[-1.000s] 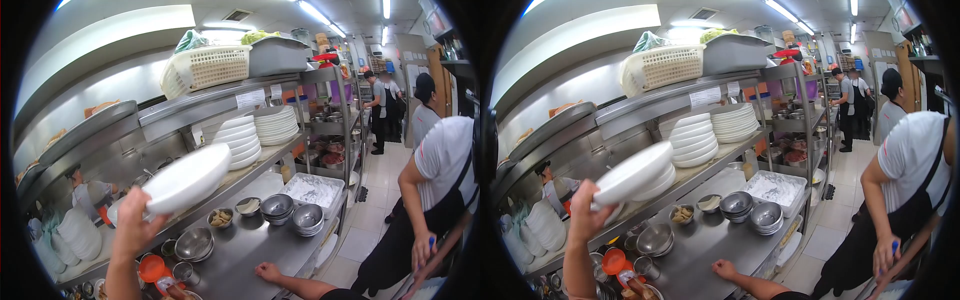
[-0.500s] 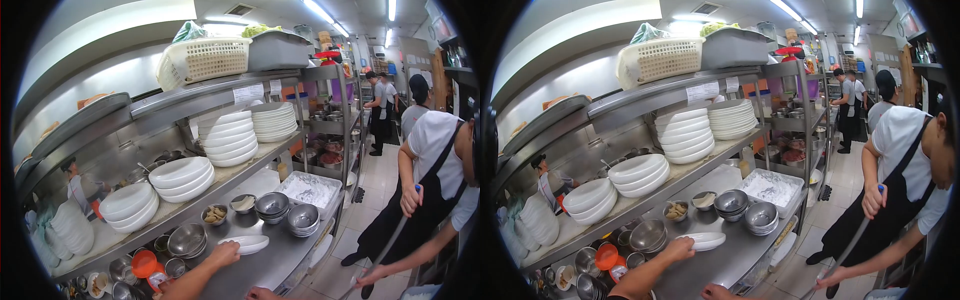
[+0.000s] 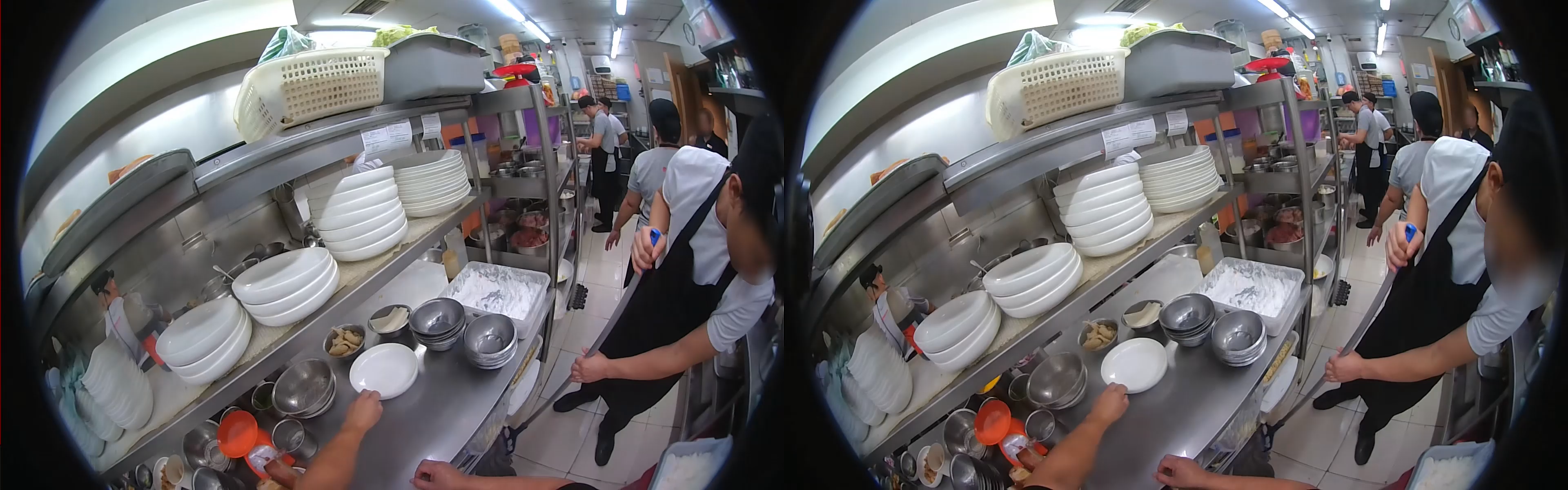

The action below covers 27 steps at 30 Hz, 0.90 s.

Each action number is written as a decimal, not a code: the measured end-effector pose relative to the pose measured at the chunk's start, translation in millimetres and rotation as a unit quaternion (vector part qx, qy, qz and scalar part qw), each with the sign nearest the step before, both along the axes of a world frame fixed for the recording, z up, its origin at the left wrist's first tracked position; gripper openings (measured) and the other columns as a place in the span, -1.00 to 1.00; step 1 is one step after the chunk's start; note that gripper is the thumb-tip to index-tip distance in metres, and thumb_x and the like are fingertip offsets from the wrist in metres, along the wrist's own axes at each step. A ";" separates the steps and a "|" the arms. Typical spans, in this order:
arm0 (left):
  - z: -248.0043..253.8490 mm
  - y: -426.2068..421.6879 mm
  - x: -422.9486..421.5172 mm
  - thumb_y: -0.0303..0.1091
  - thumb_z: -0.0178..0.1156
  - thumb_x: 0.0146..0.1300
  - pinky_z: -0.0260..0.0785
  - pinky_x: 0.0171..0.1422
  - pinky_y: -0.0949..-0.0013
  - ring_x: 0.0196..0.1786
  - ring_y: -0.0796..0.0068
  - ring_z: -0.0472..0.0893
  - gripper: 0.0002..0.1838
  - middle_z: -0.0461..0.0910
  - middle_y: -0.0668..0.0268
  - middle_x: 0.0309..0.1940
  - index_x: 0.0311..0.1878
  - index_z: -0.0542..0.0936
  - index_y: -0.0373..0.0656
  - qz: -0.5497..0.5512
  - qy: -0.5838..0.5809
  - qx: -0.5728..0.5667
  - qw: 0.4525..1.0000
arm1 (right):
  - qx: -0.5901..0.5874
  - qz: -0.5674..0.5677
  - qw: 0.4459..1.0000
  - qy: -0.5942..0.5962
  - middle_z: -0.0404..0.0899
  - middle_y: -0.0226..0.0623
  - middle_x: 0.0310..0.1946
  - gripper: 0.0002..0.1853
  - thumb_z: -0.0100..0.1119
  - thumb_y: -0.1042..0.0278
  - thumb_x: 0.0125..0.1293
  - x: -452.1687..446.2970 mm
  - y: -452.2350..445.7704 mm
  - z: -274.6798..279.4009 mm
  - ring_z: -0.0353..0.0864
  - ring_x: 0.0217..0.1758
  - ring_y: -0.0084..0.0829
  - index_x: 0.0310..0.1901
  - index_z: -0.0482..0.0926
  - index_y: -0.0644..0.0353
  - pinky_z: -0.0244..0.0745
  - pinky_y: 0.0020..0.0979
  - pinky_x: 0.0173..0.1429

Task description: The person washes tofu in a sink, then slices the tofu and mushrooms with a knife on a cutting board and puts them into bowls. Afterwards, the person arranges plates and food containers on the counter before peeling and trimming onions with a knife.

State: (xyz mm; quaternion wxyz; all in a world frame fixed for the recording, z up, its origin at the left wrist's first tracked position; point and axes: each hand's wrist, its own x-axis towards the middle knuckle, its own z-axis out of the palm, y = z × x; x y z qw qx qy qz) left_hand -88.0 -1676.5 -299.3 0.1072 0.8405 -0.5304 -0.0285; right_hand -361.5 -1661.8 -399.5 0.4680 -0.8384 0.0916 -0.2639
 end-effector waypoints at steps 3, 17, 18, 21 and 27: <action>18.0 14.0 -31.9 -0.24 0.13 0.29 0.43 0.27 0.01 0.19 0.00 0.57 -0.66 0.57 0.04 0.11 0.08 0.56 -0.16 -0.038 0.000 -0.014 0.999 | 0.026 0.030 0.998 0.058 0.67 -0.25 -0.37 -0.64 0.30 -0.05 0.26 10.7 -9.3 -16.1 0.66 -0.33 -0.30 -0.31 0.66 0.13 0.57 -0.30 -0.19; -32.6 72.0 -81.4 0.02 0.40 0.03 0.48 0.26 0.12 0.20 0.14 0.62 -0.44 0.65 0.15 0.13 0.09 0.69 -0.06 -0.045 0.048 0.343 0.937 | -0.209 -0.069 0.971 0.092 0.69 -0.06 -0.35 -0.59 0.25 -0.04 0.28 -10.1 -96.5 175.1 0.71 -0.33 -0.12 -0.20 0.68 0.23 0.61 -0.16 -0.21; -40.1 78.1 -82.6 0.01 0.41 0.03 0.48 0.26 0.12 0.22 0.16 0.61 -0.45 0.65 0.15 0.13 0.08 0.70 -0.05 -0.030 0.027 0.332 0.942 | -0.175 -0.112 0.977 0.038 0.69 -0.05 -0.32 -0.63 0.24 0.03 0.29 -6.9 -120.5 205.4 0.71 -0.31 -0.06 -0.23 0.67 0.24 0.61 -0.15 -0.21; -25.1 78.4 -83.8 0.04 0.40 0.05 0.43 0.32 0.11 0.27 0.14 0.57 -0.42 0.63 0.13 0.15 0.11 0.68 -0.07 -0.012 0.076 0.369 0.926 | -0.264 -0.275 0.924 -0.042 0.65 -0.09 -0.54 -0.74 0.28 0.08 0.25 -3.5 -163.3 308.6 0.69 -0.44 -0.06 -0.34 0.69 0.12 0.60 -0.15 -0.28; 8.8 77.2 -95.9 0.10 0.41 0.07 0.33 0.41 0.06 0.30 0.03 0.51 -0.30 0.57 0.05 0.20 0.20 0.60 -0.17 -0.096 -0.006 0.359 0.929 | -0.279 -0.334 0.888 -0.148 0.67 -0.16 -0.55 -0.71 0.30 0.16 0.25 9.4 -278.7 396.6 0.69 -0.49 -0.33 -0.31 0.68 0.27 0.56 -0.33 -0.31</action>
